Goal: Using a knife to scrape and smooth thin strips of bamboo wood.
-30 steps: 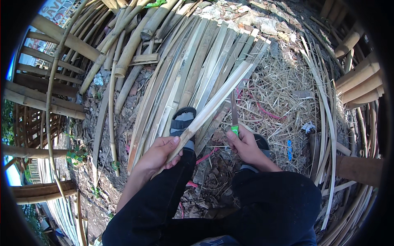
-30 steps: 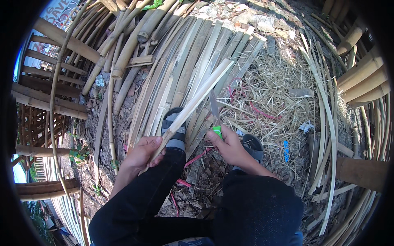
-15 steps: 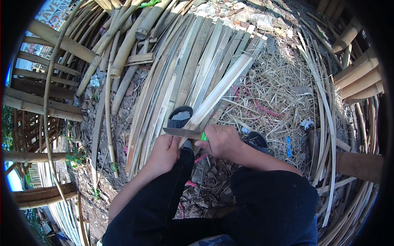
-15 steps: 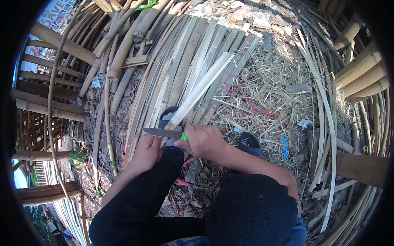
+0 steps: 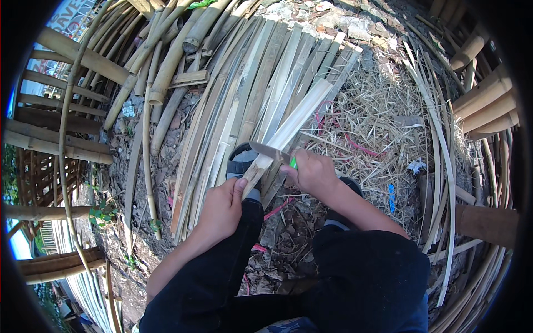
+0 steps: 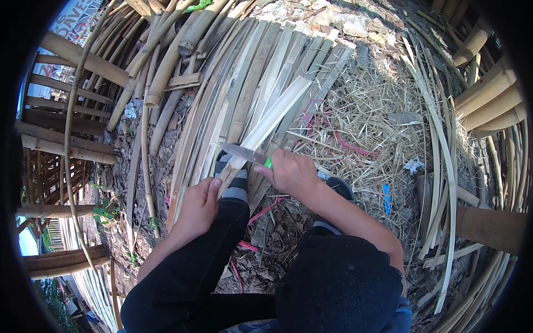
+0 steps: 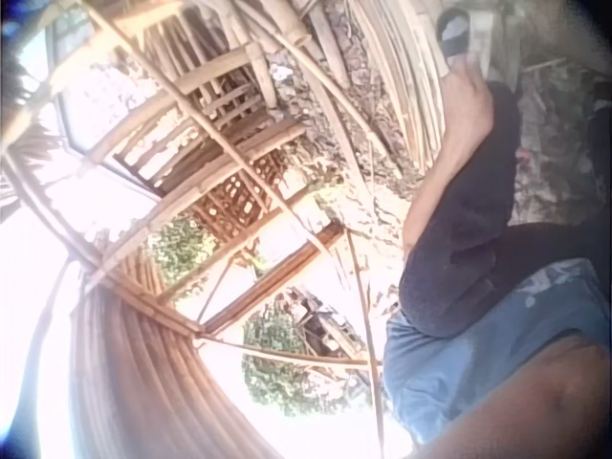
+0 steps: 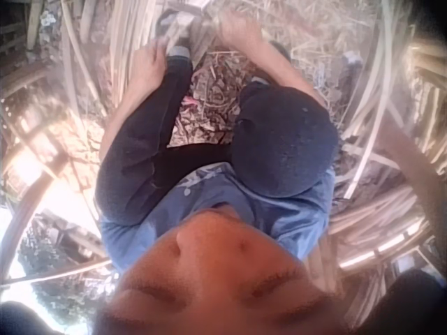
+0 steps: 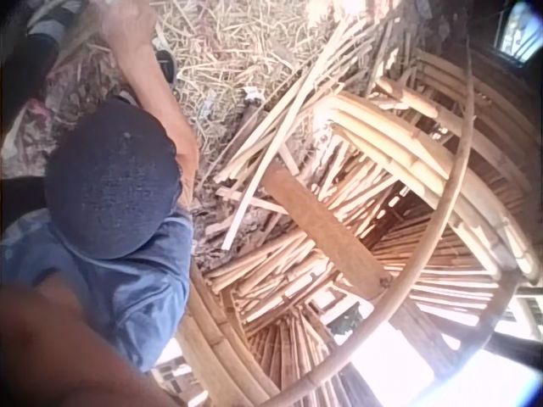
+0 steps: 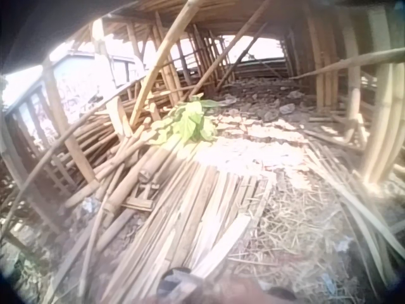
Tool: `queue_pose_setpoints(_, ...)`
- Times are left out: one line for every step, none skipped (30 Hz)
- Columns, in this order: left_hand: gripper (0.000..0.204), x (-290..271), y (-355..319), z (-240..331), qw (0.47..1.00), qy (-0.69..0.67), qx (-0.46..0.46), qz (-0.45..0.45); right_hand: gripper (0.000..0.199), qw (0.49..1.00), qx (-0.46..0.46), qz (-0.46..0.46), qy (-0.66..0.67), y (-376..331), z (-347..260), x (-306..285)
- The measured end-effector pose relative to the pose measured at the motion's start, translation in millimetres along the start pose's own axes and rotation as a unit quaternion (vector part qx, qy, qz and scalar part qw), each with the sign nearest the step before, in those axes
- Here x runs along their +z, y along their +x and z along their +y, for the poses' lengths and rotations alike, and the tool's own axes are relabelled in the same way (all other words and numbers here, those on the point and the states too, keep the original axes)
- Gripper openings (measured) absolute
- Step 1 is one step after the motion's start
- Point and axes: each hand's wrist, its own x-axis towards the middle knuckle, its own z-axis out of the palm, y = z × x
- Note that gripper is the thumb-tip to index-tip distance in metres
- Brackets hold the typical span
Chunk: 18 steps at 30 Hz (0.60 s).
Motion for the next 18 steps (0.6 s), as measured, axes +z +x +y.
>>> queue_pose_setpoints(0.039, -2, -3, -4, 1.0, -0.003, -0.011, 0.018, 0.048, 0.995, 0.092, -0.017, -0.025, -1, 16, 2)
queue_pose_setpoints(0.039, -5, -8, -8, 1.0, -0.003, -0.013, 0.02, 0.047, 0.988, 0.15, -0.035, -0.019, -1, 38, -5)
queue_pose_setpoints(0.042, -6, -11, -12, 0.998, -0.034, -0.043, -0.004, 0.046, 0.976, 0.209, -0.051, -0.017, 1, 54, -14)
queue_pose_setpoints(0.045, -6, -12, -13, 0.995, -0.066, -0.074, -0.029, 0.046, 0.976, 0.209, -0.051, -0.018, 1, 55, -16)
queue_pose_setpoints(0.045, -6, -11, -12, 0.995, -0.067, -0.072, -0.031, 0.045, 0.975, 0.215, -0.056, 0.009, 3, 53, -21)
queue_pose_setpoints(0.043, -6, -10, -11, 0.994, -0.072, -0.077, -0.023, 0.044, 0.973, 0.22, -0.06, 0.037, 5, 51, -25)
queue_pose_setpoints(0.042, -7, -9, -10, 0.994, -0.076, -0.083, -0.015, 0.044, 0.973, 0.222, -0.06, 0.035, 7, 43, -26)
queue_pose_setpoints(0.042, -6, -8, -9, 0.993, -0.076, -0.085, -0.013, 0.043, 0.976, 0.194, -0.059, 0.074, 6, 29, -24)
queue_pose_setpoints(0.042, -4, -6, -7, 0.994, -0.068, -0.079, -0.017, 0.042, 0.978, 0.17, -0.059, 0.106, 3, 16, -26)
queue_pose_setpoints(0.042, -2, -5, -5, 0.995, -0.059, -0.073, -0.021, 0.042, 0.979, 0.143, -0.058, 0.136, 0, 3, -24)
queue_pose_setpoints(0.042, 1, -3, -3, 0.996, -0.06, -0.067, -0.028, 0.041, 0.978, 0.119, -0.055, 0.162, -3, -8, -23)
queue_pose_setpoints(0.042, 2, -2, -1, 0.995, -0.058, -0.068, -0.03, 0.041, 0.979, 0.123, -0.054, 0.157, -5, -19, -19)
queue_pose_setpoints(0.042, 3, -1, 0, 0.995, -0.056, -0.069, -0.033, 0.041, 0.985, 0.083, -0.045, 0.143, -6, -29, -13)
queue_pose_setpoints(0.042, 3, -2, 0, 0.996, -0.056, -0.064, -0.036, 0.04, 0.99, 0.04, -0.035, 0.131, -8, -32, -10)
queue_pose_setpoints(0.042, 2, -3, 0, 0.996, -0.051, -0.058, -0.037, 0.04, 0.991, 0.043, -0.032, 0.125, -10, -25, -7)
queue_pose_setpoints(0.043, 2, -4, 0, 0.997, -0.047, -0.053, -0.039, 0.04, 0.995, 0.039, -0.021, 0.092, -12, -14, -4)
queue_pose_setpoints(0.043, 0, -6, 1, 0.997, -0.045, -0.05, -0.039, 0.04, 0.997, 0.033, -0.009, 0.063, -6, -6, -5)
queue_pose_setpoints(0.044, -3, -7, 2, 0.999, -0.02, -0.039, -0.031, 0.041, 0.998, 0.039, -0.001, 0.044, -2, 5, -10)
